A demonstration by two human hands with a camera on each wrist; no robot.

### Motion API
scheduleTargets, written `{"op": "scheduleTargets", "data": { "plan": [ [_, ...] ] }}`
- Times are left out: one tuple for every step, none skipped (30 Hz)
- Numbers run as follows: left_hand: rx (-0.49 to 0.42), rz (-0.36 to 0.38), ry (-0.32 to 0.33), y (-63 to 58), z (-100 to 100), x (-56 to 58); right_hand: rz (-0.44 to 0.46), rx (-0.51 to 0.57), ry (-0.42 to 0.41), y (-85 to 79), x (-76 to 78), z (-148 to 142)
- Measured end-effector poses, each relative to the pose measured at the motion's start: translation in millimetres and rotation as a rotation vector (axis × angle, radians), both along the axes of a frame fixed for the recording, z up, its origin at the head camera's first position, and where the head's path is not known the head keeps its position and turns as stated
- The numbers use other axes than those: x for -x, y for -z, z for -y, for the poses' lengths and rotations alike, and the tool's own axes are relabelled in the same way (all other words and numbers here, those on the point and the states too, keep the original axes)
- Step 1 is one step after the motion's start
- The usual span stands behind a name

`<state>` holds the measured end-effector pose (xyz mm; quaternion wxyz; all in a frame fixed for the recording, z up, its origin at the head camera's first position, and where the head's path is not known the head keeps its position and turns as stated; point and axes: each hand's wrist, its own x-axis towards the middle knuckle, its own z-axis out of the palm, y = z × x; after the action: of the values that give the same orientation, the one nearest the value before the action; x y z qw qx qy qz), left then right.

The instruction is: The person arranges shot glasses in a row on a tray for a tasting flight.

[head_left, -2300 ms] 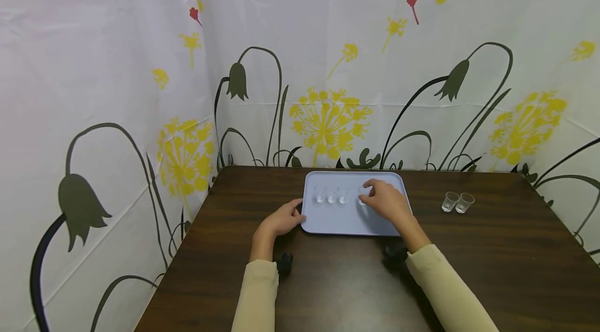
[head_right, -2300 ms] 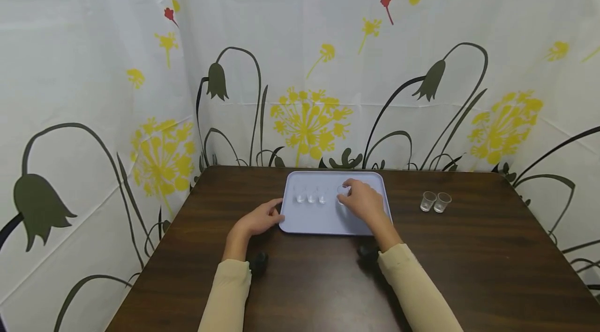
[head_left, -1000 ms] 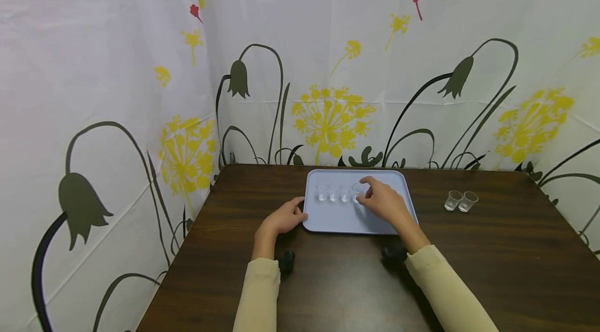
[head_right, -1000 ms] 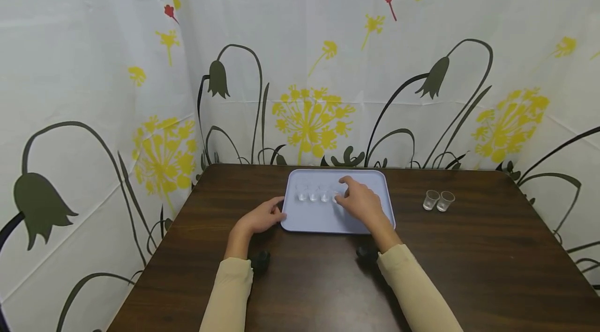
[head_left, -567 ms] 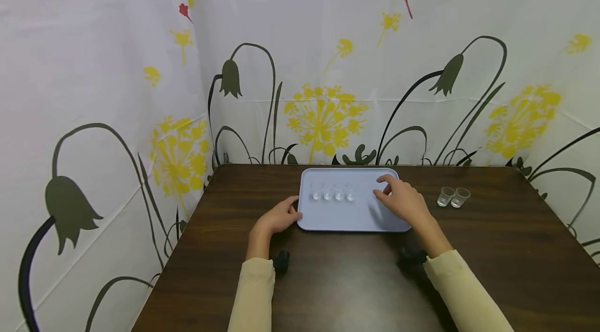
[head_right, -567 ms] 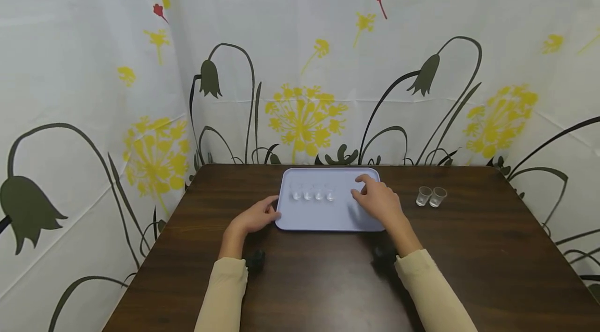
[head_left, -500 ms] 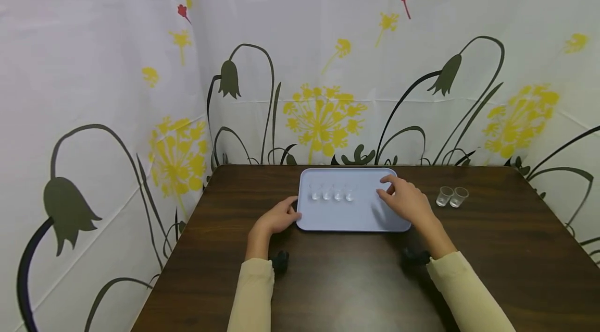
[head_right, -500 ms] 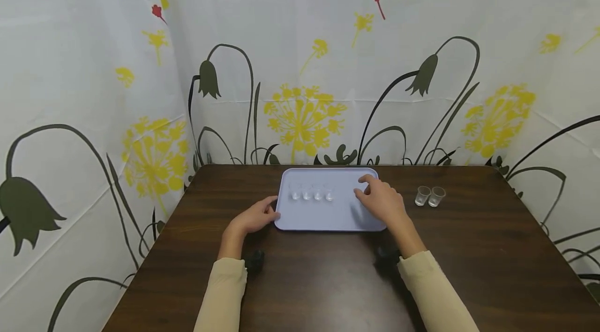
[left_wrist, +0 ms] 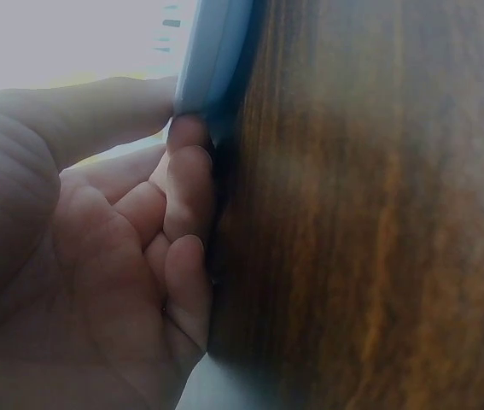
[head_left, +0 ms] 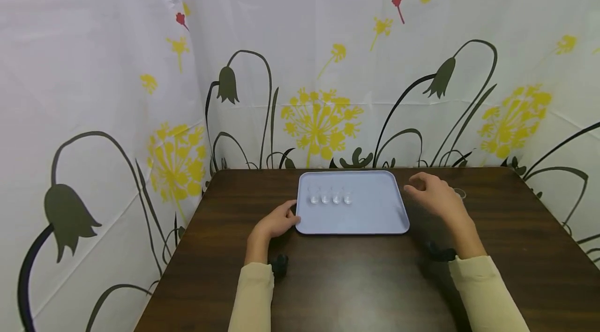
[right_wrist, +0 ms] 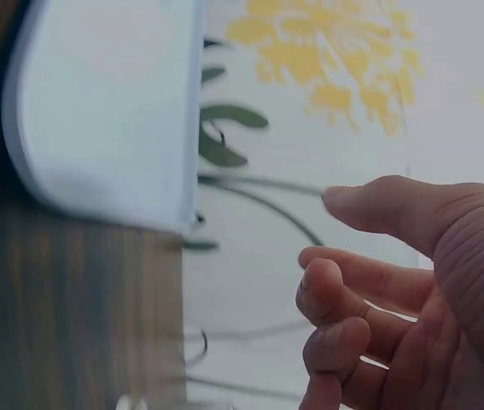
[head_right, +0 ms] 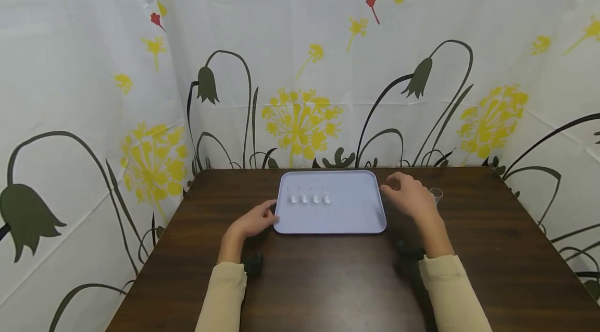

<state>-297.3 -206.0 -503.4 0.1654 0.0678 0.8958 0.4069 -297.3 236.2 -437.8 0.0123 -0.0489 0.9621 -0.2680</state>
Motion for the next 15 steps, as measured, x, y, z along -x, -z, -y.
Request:
{"op": "scheduleTargets", "data": {
  "plan": [
    [0.001, 0.0, 0.003, 0.5, 0, 0.3, 0.013, -0.01, 0.009, -1.4, -0.9, -5],
    [-0.002, 0.0, 0.009, 0.8, 0, 0.6, 0.025, -0.019, 0.019, -2.8, -1.7, -11],
    [-0.003, -0.001, 0.014, 1.0, 0, 1.0, 0.038, -0.026, 0.03, -4.0, -2.1, -15],
    [-0.004, -0.004, 0.017, 0.9, 0, 1.5, 0.046, -0.034, 0.039, -4.7, -2.2, -20],
    [-0.007, -0.007, 0.02, 0.7, 0, 2.0, 0.056, -0.038, 0.046, -5.7, -2.2, -23],
    [-0.008, -0.011, 0.022, 0.5, 0, 2.4, 0.064, -0.042, 0.052, -6.7, -2.0, -27],
    [-0.01, -0.014, 0.024, 0.1, 0, 2.8, 0.069, -0.048, 0.059, -7.2, -1.5, -29],
    [-0.012, -0.016, 0.025, -0.4, 0, 2.9, 0.077, -0.051, 0.063, -7.8, -1.0, -32],
    [-0.012, -0.018, 0.024, -0.7, 0, 2.9, 0.084, -0.057, 0.069, -8.2, -0.4, -34],
    [-0.013, -0.02, 0.022, -1.0, 0, 2.6, 0.089, -0.066, 0.075, -8.5, -0.1, -36],
    [-0.013, -0.019, 0.022, -1.3, 0, 2.3, 0.098, -0.071, 0.082, -8.8, 0.0, -38],
    [-0.012, -0.018, 0.024, -1.4, 0, 1.8, 0.109, -0.078, 0.09, -8.6, 0.0, -40],
    [-0.011, -0.016, 0.025, -1.4, 0, 1.3, 0.12, -0.084, 0.096, -8.2, -0.1, -42],
    [-0.008, -0.014, 0.026, -1.2, 0, 0.7, 0.132, -0.087, 0.102, -7.6, -0.4, -44],
    [-0.007, -0.012, 0.026, -0.9, 0, 0.2, 0.141, -0.089, 0.105, -7.0, -0.7, -46]
  ]
}}
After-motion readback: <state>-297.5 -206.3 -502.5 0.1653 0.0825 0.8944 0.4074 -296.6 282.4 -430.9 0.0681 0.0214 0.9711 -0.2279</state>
